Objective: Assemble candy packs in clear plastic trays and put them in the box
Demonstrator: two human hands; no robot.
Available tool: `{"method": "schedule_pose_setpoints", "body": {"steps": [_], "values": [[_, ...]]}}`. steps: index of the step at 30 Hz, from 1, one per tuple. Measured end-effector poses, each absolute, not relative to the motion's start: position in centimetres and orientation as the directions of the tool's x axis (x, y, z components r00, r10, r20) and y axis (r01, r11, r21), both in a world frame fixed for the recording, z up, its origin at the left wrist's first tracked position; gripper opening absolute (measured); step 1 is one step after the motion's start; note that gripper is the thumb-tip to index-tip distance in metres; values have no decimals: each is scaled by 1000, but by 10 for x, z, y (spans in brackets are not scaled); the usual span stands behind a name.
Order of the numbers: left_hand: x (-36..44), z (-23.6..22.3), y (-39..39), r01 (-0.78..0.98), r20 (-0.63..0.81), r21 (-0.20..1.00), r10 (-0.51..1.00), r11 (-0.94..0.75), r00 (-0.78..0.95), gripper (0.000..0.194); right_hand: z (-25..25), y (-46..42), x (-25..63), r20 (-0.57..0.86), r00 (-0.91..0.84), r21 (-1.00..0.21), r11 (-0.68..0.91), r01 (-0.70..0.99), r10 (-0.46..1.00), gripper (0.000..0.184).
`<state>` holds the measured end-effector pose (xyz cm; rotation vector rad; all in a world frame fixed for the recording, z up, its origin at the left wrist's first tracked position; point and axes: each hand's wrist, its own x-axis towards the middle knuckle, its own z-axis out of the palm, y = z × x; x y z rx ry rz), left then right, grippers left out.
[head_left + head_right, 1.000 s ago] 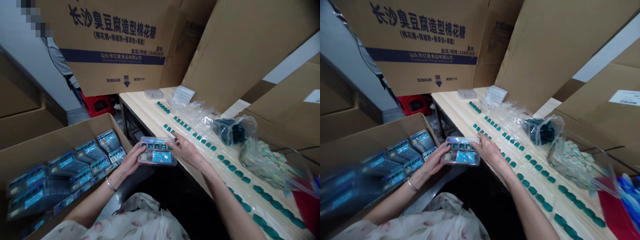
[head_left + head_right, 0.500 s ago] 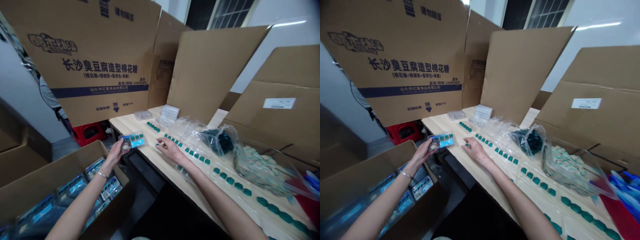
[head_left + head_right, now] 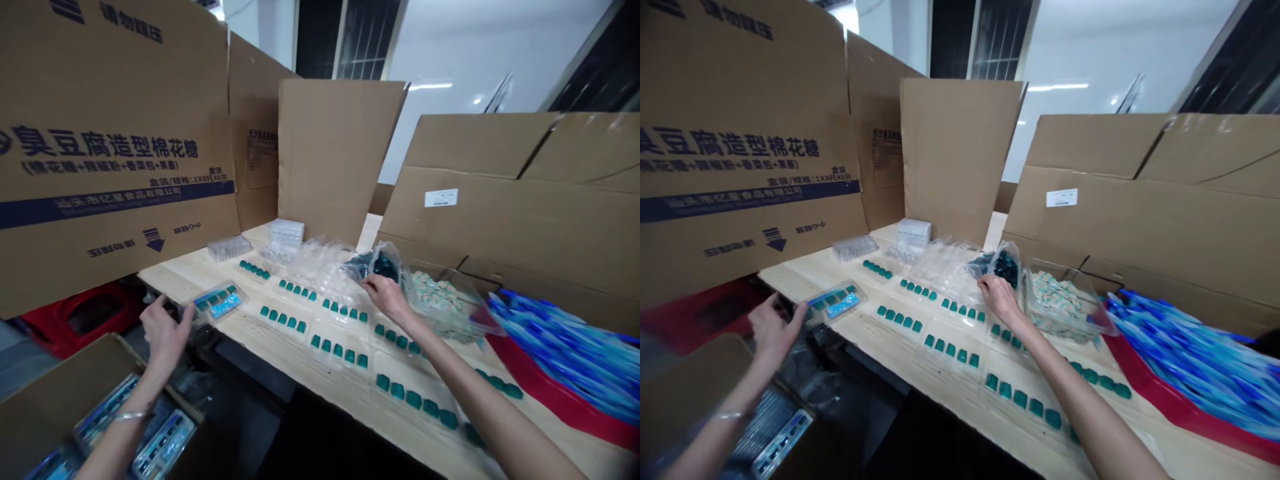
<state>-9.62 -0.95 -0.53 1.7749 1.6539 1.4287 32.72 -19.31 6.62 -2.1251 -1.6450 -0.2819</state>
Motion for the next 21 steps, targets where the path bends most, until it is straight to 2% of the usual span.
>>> {"method": "schedule_pose_setpoints", "body": {"steps": [1,3,4,6,9,12,17,21], "values": [[-81,0,-9,630,563,670,822,-393,-87,64,66,-196,329,417,258,-217,-180,959,872,22],[-38,14,-4,622,633,468,729,-628,260,40,67,-198,323,434,184,-221,-94,971,882,22],[-13,21,1,606,594,365,678,-706,433,32,68,-200,315,436,131,-222,-35,975,890,22],[37,31,14,661,469,171,650,-731,598,30,70,-206,297,425,25,-232,82,969,905,21],[91,35,38,668,424,77,631,-740,650,28,75,-227,275,393,-57,-257,170,951,918,23],[114,30,53,662,409,6,606,-749,682,22,73,-257,274,371,-19,-275,130,953,928,23],[109,32,55,651,437,-87,558,-754,705,25,64,-293,294,352,70,-340,57,939,933,23],[92,49,32,601,485,-158,469,-783,738,25,66,-294,300,403,175,-441,23,897,898,20]]}}
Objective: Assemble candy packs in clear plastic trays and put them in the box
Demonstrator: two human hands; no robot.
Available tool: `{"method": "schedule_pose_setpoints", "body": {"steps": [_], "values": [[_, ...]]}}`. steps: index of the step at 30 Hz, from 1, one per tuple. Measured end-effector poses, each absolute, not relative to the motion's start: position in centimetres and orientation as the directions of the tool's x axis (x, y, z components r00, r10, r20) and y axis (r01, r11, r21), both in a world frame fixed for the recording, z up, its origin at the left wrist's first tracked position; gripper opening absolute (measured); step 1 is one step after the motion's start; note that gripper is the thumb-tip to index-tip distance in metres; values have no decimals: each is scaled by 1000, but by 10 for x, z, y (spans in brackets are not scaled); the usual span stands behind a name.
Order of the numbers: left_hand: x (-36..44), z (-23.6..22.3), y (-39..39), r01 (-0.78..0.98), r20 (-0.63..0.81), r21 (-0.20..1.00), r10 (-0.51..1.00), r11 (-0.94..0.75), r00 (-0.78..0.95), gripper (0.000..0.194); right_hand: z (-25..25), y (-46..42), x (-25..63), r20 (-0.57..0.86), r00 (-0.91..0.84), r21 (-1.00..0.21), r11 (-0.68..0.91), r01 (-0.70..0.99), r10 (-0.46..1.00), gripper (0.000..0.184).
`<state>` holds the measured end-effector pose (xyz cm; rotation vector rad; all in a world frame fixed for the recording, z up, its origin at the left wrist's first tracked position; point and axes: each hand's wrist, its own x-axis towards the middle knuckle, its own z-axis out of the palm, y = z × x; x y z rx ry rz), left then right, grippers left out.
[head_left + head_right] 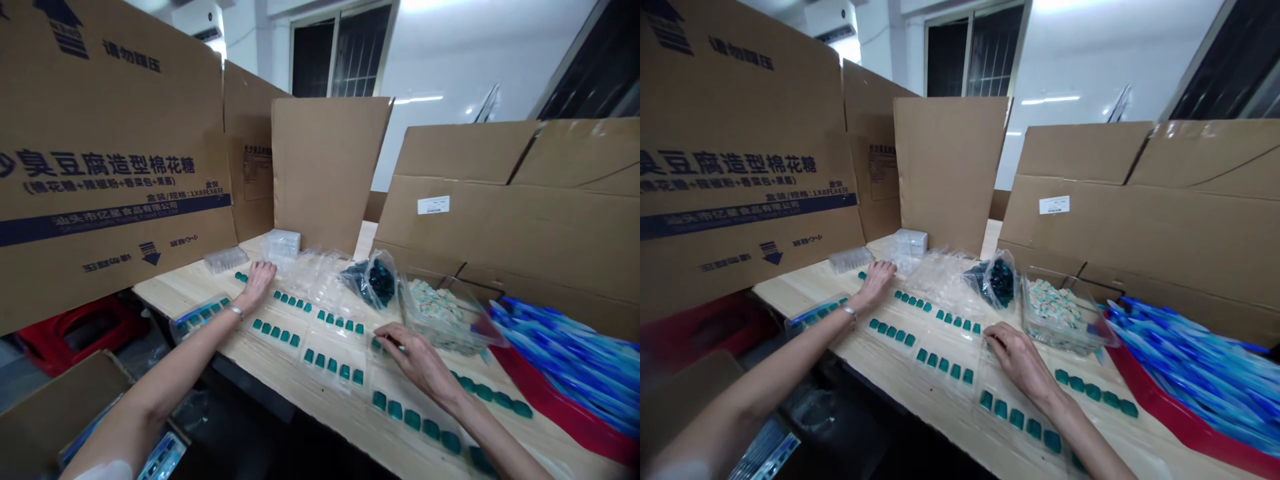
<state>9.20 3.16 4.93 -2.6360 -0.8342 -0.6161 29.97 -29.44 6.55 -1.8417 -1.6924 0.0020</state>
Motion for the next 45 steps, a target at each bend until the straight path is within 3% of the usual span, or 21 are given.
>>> {"method": "schedule_pose_setpoints", "body": {"steps": [3,7,10,13,15,17,19,20,22,25,28,29,31,33,34,35,37,45], "values": [[87,61,-8,488,559,-233,295,-841,775,22,70,-282,292,415,341,-619,-13,785,844,26],[91,68,-80,291,624,-301,43,-908,780,21,79,-261,279,348,513,-865,58,498,784,60],[97,69,-119,101,589,-313,-110,-944,800,24,89,-260,281,302,636,-941,116,317,710,82],[105,64,-136,-85,598,-163,-167,-983,784,24,100,-278,293,224,675,-975,161,156,703,81],[115,57,-145,-107,704,133,18,-985,710,23,103,-297,299,200,706,-973,219,65,679,69],[128,51,-160,-153,686,572,368,-806,627,37,100,-312,301,193,796,-955,296,18,574,60],[142,47,-182,-256,435,895,591,-364,679,57,92,-323,299,176,873,-935,355,3,455,56],[148,47,-194,-281,296,952,591,-120,750,62,87,-325,296,165,890,-928,372,-6,424,54],[161,48,-214,-280,140,937,511,209,848,66,76,-330,292,145,892,-927,375,-29,428,49],[181,53,-221,-273,81,887,457,372,886,68,66,-346,301,167,875,-950,312,19,455,48],[200,55,-203,-157,-12,873,343,461,939,58,68,-385,344,299,892,-954,119,275,337,47],[206,55,-197,-94,-54,866,280,491,959,56,70,-403,364,365,884,-921,-24,388,291,42],[217,54,-188,32,-130,850,151,525,980,54,75,-438,409,485,830,-721,-412,557,275,25],[227,54,-187,115,-170,844,57,523,984,53,78,-467,450,442,829,-389,-759,522,343,23],[231,54,-188,138,-178,847,29,514,984,51,78,-478,467,356,844,-204,-848,489,401,25],[234,55,-191,152,-181,851,8,503,983,48,77,-485,480,276,855,-64,-879,472,439,26],[238,55,-198,156,-174,854,-11,495,985,41,73,-491,498,153,863,87,-876,474,482,25],[230,42,-207,200,-200,791,-64,578,978,30,61,-491,510,23,798,221,-782,583,602,28]]}}
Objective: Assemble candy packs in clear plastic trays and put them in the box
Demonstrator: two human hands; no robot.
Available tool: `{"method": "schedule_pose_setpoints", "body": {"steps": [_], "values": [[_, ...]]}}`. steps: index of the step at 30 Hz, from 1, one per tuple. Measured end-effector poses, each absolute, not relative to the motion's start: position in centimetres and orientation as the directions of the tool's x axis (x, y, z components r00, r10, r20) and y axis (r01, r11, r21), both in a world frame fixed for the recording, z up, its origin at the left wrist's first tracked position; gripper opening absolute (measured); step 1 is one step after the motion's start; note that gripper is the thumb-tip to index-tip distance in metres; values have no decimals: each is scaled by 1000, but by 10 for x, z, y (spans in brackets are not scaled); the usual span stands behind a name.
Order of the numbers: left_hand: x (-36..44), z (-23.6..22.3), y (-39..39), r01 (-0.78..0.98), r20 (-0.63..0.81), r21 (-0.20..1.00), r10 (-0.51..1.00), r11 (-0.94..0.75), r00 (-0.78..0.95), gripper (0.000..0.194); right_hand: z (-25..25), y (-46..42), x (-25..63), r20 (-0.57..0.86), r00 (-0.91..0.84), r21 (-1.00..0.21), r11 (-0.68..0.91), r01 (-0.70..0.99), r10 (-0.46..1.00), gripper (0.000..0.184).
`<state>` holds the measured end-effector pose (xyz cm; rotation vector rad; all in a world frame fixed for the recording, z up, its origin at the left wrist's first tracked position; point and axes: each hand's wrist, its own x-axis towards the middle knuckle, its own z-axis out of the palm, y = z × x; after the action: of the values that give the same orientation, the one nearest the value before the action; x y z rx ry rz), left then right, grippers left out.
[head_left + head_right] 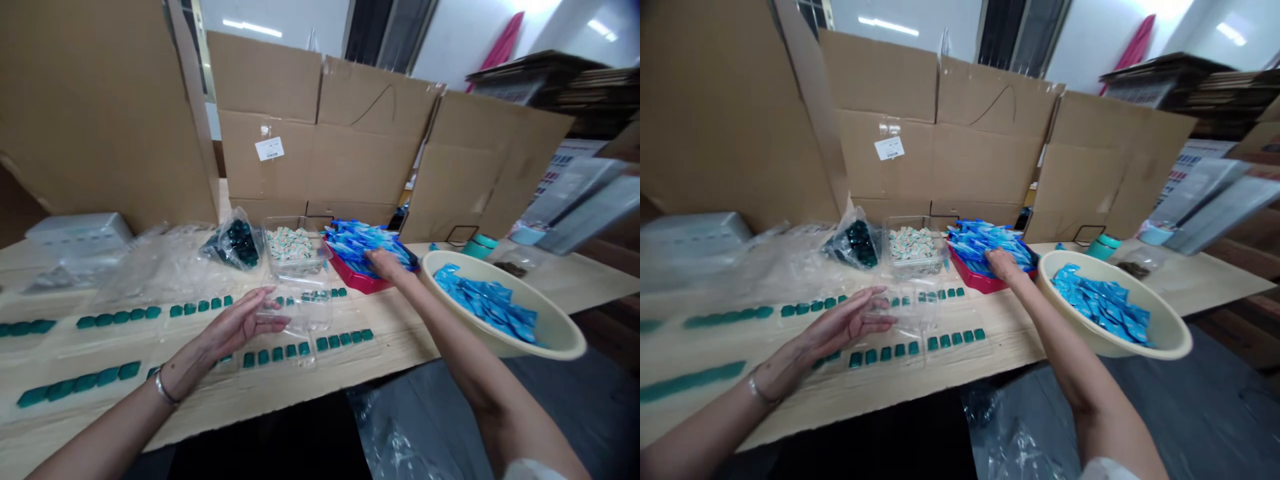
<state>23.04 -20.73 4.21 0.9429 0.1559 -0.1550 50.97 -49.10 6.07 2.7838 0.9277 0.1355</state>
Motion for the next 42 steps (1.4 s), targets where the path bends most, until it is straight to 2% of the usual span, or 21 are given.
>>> {"method": "schedule_pose_setpoints", "body": {"steps": [3,5,7,11,14,18,24,28,30,32,34,37,39,40,42], "values": [[227,36,-206,211,-208,785,-73,582,975,30,60,-498,515,14,754,269,-728,630,657,27],[227,32,-205,219,-206,786,-90,578,974,31,60,-503,517,0,744,235,-723,649,668,25],[227,28,-205,226,-206,788,-102,573,973,31,63,-508,515,68,738,142,-739,659,671,27],[226,24,-207,219,-193,786,-108,578,975,30,78,-498,490,362,705,-45,-744,667,610,36],[223,24,-211,227,-182,783,-136,579,974,31,98,-469,446,502,644,-248,-617,747,578,42],[220,26,-214,237,-177,800,-160,552,971,36,120,-422,384,469,495,-352,-359,864,731,40],[219,28,-215,243,-175,816,-177,525,969,36,108,-383,362,319,303,-268,-221,938,898,39],[220,27,-214,249,-195,818,-159,519,968,37,94,-378,360,129,303,-161,-281,946,944,33],[221,27,-214,253,-206,821,-149,512,967,37,92,-385,355,115,350,-109,-338,935,930,35],[222,27,-214,263,-224,825,-137,501,965,38,95,-403,354,174,427,-80,-420,904,887,37],[223,28,-214,283,-259,826,-117,488,959,39,101,-433,361,234,574,-32,-583,812,785,33],[227,24,-212,311,-312,815,-82,489,946,41,116,-501,388,243,861,118,-894,432,447,29],[229,21,-211,336,-336,800,-92,498,937,39,127,-551,409,143,975,233,-963,131,168,30],[230,19,-211,346,-340,795,-106,499,935,37,131,-574,419,58,996,288,-956,50,70,32],[230,18,-211,358,-332,797,-141,487,933,36,135,-612,436,-51,999,322,-947,3,-15,30]]}}
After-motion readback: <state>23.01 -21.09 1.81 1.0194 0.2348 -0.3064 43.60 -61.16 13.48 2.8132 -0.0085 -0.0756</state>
